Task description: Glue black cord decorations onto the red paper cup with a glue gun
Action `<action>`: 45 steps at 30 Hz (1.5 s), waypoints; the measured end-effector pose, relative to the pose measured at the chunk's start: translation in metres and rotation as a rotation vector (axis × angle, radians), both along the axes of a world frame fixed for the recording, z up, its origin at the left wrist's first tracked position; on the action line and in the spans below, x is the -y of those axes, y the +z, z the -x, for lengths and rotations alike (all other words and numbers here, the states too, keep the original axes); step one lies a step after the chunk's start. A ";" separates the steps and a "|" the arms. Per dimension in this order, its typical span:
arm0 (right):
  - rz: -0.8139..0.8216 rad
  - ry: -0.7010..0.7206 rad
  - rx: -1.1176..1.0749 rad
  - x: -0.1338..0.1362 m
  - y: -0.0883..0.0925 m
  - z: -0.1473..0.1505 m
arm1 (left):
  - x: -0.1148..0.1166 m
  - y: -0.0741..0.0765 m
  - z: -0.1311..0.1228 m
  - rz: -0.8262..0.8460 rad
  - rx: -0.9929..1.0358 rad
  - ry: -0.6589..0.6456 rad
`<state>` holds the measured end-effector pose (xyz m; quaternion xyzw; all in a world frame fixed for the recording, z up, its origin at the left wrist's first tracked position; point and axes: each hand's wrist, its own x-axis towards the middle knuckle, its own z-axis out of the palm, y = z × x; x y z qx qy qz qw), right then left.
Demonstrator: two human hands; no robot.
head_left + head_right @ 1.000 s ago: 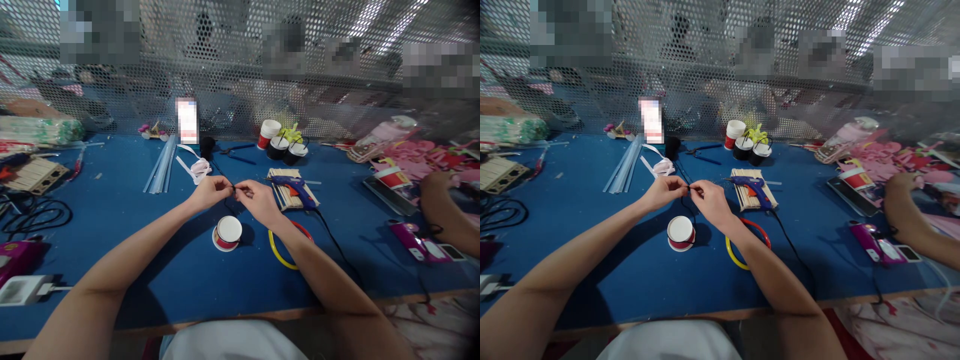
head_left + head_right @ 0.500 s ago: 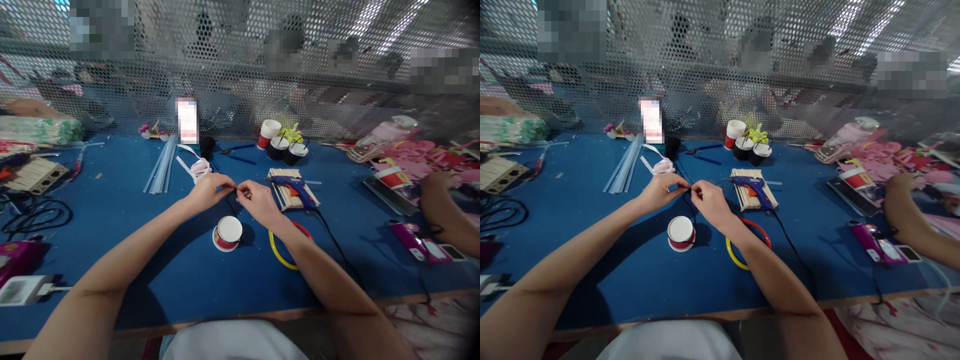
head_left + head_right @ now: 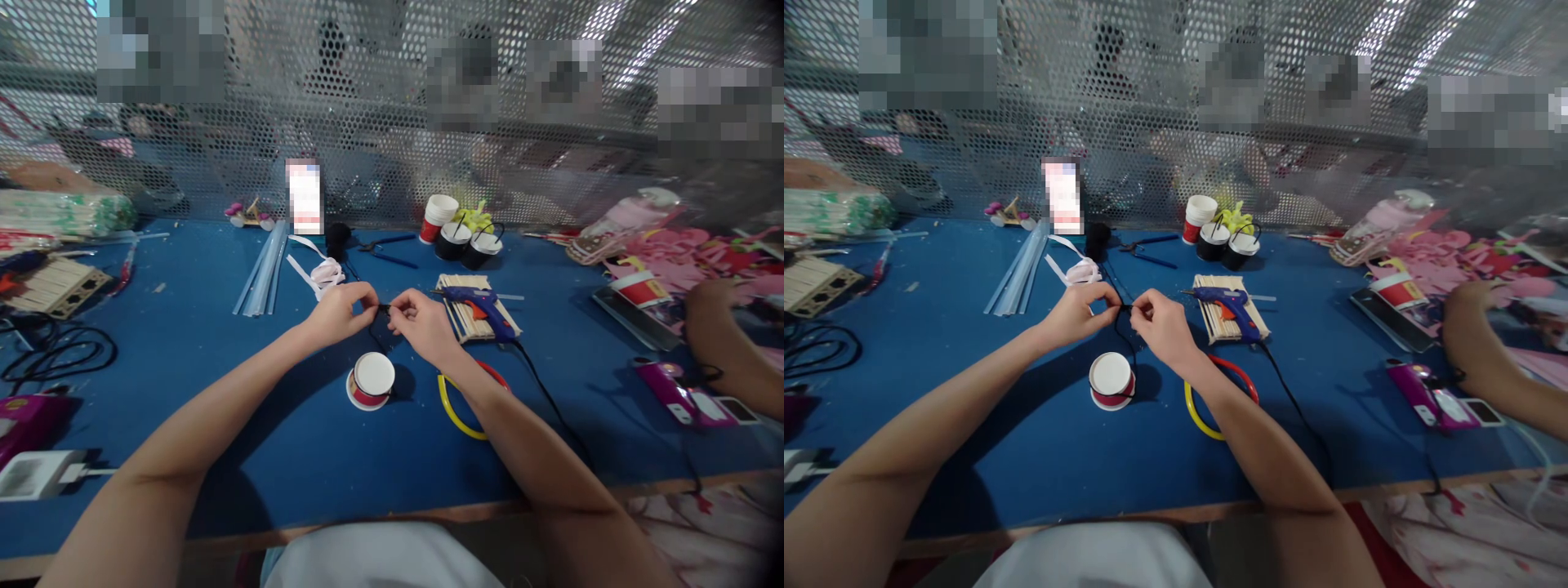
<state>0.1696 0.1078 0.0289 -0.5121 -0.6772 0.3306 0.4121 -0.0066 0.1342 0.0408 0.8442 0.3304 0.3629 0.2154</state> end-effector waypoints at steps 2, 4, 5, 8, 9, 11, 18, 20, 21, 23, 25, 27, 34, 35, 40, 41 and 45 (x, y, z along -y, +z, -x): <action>0.061 0.009 -0.060 0.001 0.005 0.001 | -0.001 -0.001 0.001 0.045 0.045 0.000; 0.108 0.027 -0.088 0.001 0.009 0.001 | -0.002 -0.003 0.001 0.071 0.089 0.001; 0.108 0.042 -0.091 0.001 0.010 0.001 | -0.002 -0.004 0.001 0.073 0.105 -0.002; -0.018 0.076 -0.049 0.000 0.010 -0.001 | -0.003 -0.006 0.001 0.027 0.108 -0.041; -0.083 0.079 -0.009 0.000 0.009 -0.001 | -0.003 -0.007 0.001 0.002 0.098 -0.054; -0.190 0.085 0.102 -0.001 0.006 -0.002 | -0.003 -0.007 0.001 -0.039 0.076 -0.072; -0.279 -0.028 0.269 -0.004 0.002 -0.003 | -0.003 -0.005 0.001 -0.104 0.052 -0.065; -0.206 -0.071 0.191 -0.005 0.000 -0.006 | -0.003 -0.005 0.001 -0.098 0.069 -0.041; -0.159 -0.071 0.146 -0.006 0.000 -0.007 | -0.003 -0.005 0.002 -0.086 0.076 -0.034; -0.089 -0.046 0.082 -0.007 0.000 -0.008 | -0.003 -0.005 0.002 -0.050 0.084 -0.028; -0.098 -0.015 0.060 -0.006 0.003 -0.008 | -0.003 -0.006 0.002 -0.008 0.088 -0.030; -0.157 0.020 0.070 -0.004 0.007 -0.006 | -0.003 -0.008 0.002 0.019 0.094 -0.035; -0.163 0.052 0.094 -0.002 0.007 -0.002 | -0.001 -0.006 0.000 0.035 0.101 -0.057; -0.137 0.023 0.064 -0.002 0.006 -0.003 | -0.001 -0.006 0.001 0.040 0.104 -0.053; 0.040 -0.074 -0.196 -0.005 0.012 -0.006 | -0.003 -0.007 0.002 0.072 0.141 -0.029; 0.070 -0.067 -0.268 -0.005 0.013 -0.006 | -0.003 -0.007 0.002 0.081 0.150 -0.038; 0.157 -0.014 -0.513 -0.006 0.014 -0.003 | -0.004 -0.010 0.002 0.127 0.186 -0.095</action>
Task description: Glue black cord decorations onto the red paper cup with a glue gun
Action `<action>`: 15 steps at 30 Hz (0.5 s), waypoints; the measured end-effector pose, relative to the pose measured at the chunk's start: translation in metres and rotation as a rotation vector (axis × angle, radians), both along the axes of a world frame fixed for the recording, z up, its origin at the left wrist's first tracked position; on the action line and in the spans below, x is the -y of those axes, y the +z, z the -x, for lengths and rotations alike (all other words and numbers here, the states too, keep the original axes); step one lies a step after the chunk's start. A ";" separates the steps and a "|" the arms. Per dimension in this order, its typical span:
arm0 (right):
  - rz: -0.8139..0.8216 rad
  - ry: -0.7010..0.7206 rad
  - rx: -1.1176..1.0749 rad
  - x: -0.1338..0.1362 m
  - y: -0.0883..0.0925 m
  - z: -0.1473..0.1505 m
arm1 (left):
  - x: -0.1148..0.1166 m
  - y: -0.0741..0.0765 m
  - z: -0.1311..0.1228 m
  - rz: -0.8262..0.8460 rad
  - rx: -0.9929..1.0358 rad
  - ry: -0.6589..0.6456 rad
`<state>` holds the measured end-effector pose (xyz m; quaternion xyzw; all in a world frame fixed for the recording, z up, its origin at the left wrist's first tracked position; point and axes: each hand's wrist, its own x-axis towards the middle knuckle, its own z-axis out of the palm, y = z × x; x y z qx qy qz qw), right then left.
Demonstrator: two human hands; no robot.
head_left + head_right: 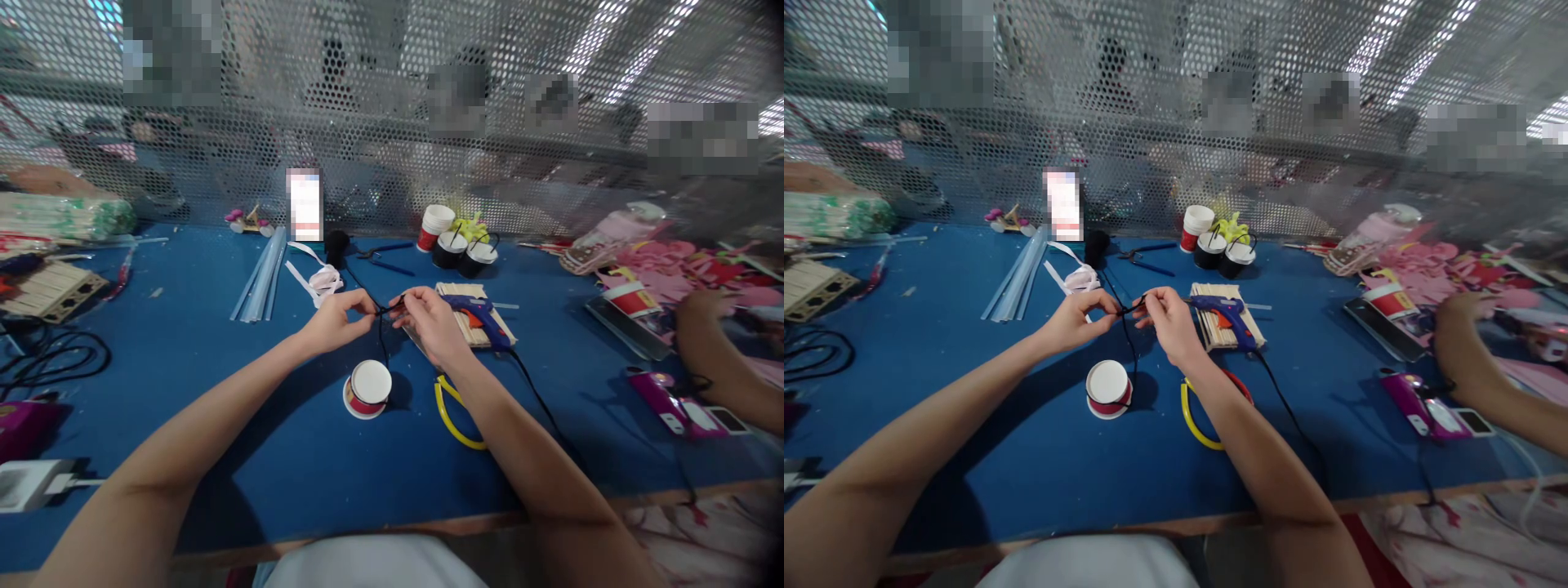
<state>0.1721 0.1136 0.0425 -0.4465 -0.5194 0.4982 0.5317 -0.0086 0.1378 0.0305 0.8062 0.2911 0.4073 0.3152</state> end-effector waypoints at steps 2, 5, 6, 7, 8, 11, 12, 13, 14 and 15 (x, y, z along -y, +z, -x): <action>0.032 0.006 -0.054 0.000 -0.001 0.001 | -0.001 -0.003 0.000 0.032 0.039 -0.021; 0.058 -0.025 -0.059 0.000 -0.002 0.001 | -0.002 -0.006 -0.001 0.087 0.134 -0.009; 0.075 -0.028 -0.053 0.000 -0.001 0.001 | -0.002 -0.006 -0.001 0.104 0.171 -0.001; 0.103 -0.014 -0.049 0.001 -0.001 0.001 | -0.002 -0.006 -0.001 0.121 0.211 0.001; 0.139 0.017 -0.046 0.002 0.000 0.002 | -0.002 -0.005 -0.002 0.137 0.250 -0.004; 0.246 0.194 -0.052 0.005 0.001 0.005 | -0.001 -0.003 -0.003 0.192 0.334 -0.045; 0.260 0.258 -0.052 0.006 0.001 0.006 | 0.000 -0.002 -0.003 0.215 0.352 -0.056; 0.259 0.308 -0.044 0.007 0.001 0.007 | 0.000 -0.001 -0.003 0.244 0.370 -0.068; 0.246 0.340 -0.025 0.008 0.001 0.008 | 0.000 0.000 -0.004 0.287 0.393 -0.083; 0.226 0.356 0.006 0.008 0.000 0.009 | 0.000 0.001 -0.004 0.346 0.427 -0.102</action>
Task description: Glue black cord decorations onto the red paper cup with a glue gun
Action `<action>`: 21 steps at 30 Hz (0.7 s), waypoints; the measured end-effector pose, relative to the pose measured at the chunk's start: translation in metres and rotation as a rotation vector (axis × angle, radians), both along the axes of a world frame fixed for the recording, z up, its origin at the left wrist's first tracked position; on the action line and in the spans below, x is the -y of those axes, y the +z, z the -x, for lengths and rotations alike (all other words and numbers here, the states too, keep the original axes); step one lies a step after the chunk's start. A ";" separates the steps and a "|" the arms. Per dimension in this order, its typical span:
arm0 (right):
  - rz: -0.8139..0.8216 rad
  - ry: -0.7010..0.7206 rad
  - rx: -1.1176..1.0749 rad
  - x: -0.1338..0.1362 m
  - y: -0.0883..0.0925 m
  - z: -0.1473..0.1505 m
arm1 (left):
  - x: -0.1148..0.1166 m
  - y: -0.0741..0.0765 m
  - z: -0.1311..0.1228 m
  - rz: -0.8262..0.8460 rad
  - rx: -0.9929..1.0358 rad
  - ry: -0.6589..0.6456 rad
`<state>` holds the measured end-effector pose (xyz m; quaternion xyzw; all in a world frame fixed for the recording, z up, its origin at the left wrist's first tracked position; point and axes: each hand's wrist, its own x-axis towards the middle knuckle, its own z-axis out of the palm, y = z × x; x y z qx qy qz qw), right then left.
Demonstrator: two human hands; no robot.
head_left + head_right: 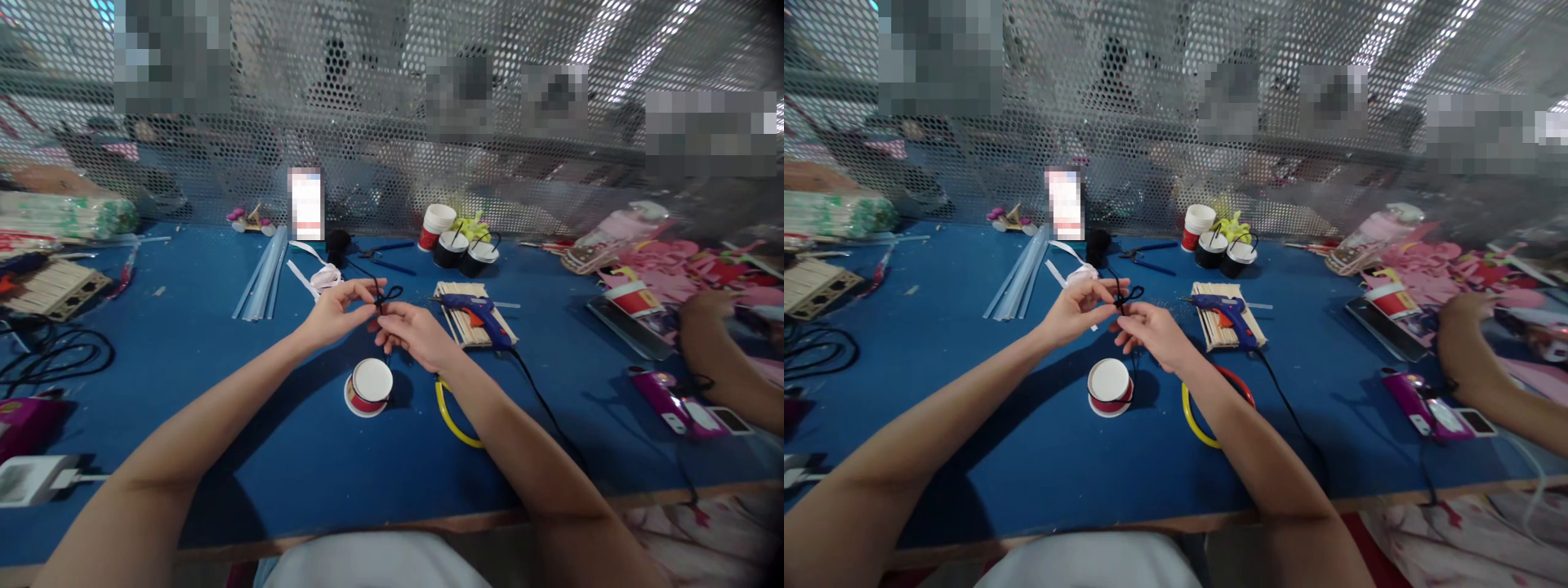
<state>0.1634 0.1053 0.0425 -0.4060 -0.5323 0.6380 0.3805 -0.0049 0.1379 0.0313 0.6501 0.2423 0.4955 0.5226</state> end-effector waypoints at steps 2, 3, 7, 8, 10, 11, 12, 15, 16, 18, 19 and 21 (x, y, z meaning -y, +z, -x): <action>-0.067 0.008 0.077 0.002 -0.001 0.000 | -0.001 0.002 0.000 0.162 0.087 -0.071; -0.103 0.009 0.126 0.002 -0.001 0.000 | -0.002 0.003 0.001 0.249 0.135 -0.100; -0.204 0.017 0.310 0.004 -0.001 -0.004 | -0.007 0.006 0.005 0.437 0.254 -0.022; -0.218 -0.006 0.340 0.004 0.000 -0.005 | -0.010 0.006 0.007 0.441 0.266 0.029; -0.238 -0.076 0.373 0.004 0.001 -0.009 | -0.016 0.004 0.012 0.432 0.293 0.123; -0.240 -0.113 0.379 0.004 0.002 -0.011 | -0.019 0.002 0.014 0.428 0.317 0.168; -0.237 -0.144 0.383 0.003 0.003 -0.013 | -0.023 0.000 0.016 0.426 0.341 0.208; -0.231 -0.190 0.390 0.004 0.006 -0.017 | -0.032 -0.006 0.020 0.439 0.387 0.302; -0.236 -0.194 0.393 0.004 0.007 -0.018 | -0.034 -0.007 0.021 0.438 0.390 0.325; -0.241 -0.190 0.406 0.004 0.008 -0.019 | -0.035 -0.009 0.020 0.428 0.366 0.336; -0.237 -0.183 0.412 0.005 0.008 -0.019 | -0.035 -0.010 0.020 0.413 0.327 0.322; -0.212 -0.165 0.416 0.005 0.009 -0.019 | -0.031 -0.009 0.018 0.381 0.223 0.272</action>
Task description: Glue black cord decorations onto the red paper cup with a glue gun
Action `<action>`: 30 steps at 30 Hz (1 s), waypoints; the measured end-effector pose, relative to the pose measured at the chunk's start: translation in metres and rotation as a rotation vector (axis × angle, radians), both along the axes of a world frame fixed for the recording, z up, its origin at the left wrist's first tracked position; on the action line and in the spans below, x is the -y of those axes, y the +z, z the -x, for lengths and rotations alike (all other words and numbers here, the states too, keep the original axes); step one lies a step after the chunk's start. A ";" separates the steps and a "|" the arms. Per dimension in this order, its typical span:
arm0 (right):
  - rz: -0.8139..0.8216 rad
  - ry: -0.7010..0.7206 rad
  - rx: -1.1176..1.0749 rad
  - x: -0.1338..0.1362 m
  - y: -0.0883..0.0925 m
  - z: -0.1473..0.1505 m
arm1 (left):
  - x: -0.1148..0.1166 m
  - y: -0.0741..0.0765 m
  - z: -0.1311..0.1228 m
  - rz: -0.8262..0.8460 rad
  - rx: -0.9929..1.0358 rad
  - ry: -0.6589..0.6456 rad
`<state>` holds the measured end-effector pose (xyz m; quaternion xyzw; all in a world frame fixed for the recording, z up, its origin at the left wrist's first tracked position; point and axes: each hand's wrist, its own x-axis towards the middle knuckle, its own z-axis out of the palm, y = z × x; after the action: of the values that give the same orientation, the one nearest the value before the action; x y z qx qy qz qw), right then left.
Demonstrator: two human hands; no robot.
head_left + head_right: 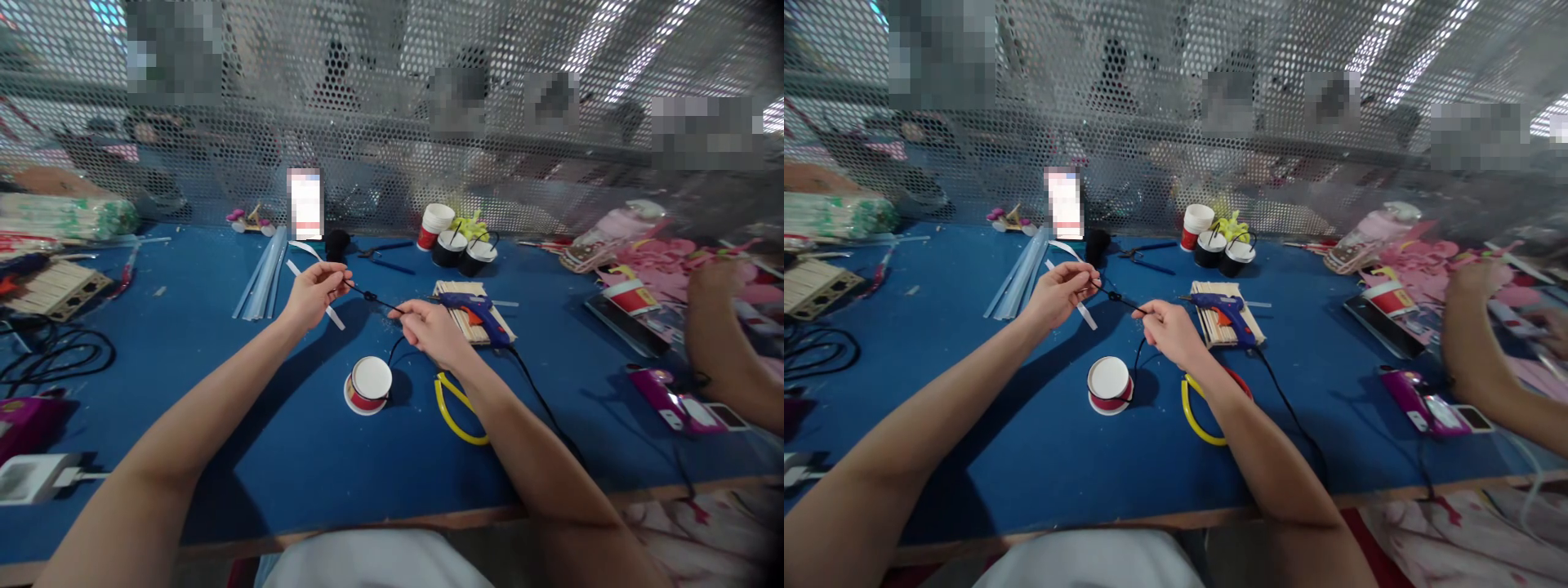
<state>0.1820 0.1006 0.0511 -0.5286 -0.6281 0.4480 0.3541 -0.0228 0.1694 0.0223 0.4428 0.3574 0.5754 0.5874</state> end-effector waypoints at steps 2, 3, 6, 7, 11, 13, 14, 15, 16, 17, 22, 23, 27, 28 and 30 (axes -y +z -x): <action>0.022 0.015 -0.022 0.000 -0.001 0.001 | 0.005 0.002 -0.002 -0.009 -0.091 -0.078; 0.022 0.026 -0.039 0.000 -0.001 0.001 | 0.008 0.003 -0.004 -0.005 -0.130 -0.125; -0.005 0.071 -0.096 -0.001 -0.004 0.001 | 0.016 0.003 -0.009 -0.050 -0.342 -0.336; -0.016 0.086 -0.113 -0.001 -0.004 0.002 | 0.019 0.002 -0.011 -0.098 -0.427 -0.401; -0.016 0.122 -0.146 0.000 -0.003 0.004 | 0.021 -0.006 -0.017 -0.327 -0.561 -0.395; 0.013 0.131 -0.153 0.001 -0.001 0.005 | 0.020 -0.010 -0.018 -0.379 -0.573 -0.361; 0.032 0.135 -0.159 0.000 -0.001 0.005 | 0.020 -0.010 -0.018 -0.385 -0.575 -0.355; 0.049 0.136 -0.162 0.000 -0.001 0.004 | 0.020 -0.011 -0.017 -0.384 -0.573 -0.351; 0.061 0.133 -0.160 -0.001 -0.001 0.003 | 0.020 -0.010 -0.017 -0.382 -0.569 -0.349; 0.067 0.124 -0.143 -0.002 -0.002 0.002 | 0.020 -0.009 -0.016 -0.380 -0.563 -0.350; -0.218 -0.074 0.200 -0.006 -0.007 -0.006 | 0.021 -0.001 -0.013 -0.335 -0.523 -0.379; -0.325 -0.093 0.253 -0.006 -0.008 -0.006 | 0.022 0.001 -0.013 -0.320 -0.516 -0.391; -0.556 0.038 0.296 -0.003 -0.005 0.002 | 0.026 0.004 -0.015 -0.283 -0.503 -0.445; -0.574 0.073 0.307 -0.003 -0.005 0.005 | 0.028 0.005 -0.016 -0.285 -0.503 -0.454; -0.585 0.100 0.332 -0.004 -0.006 0.010 | 0.030 0.007 -0.017 -0.287 -0.504 -0.469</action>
<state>0.1722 0.1048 0.0456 -0.4388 -0.8044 0.1732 0.3611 -0.0056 0.1394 0.0295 0.7182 0.2954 0.3422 0.5290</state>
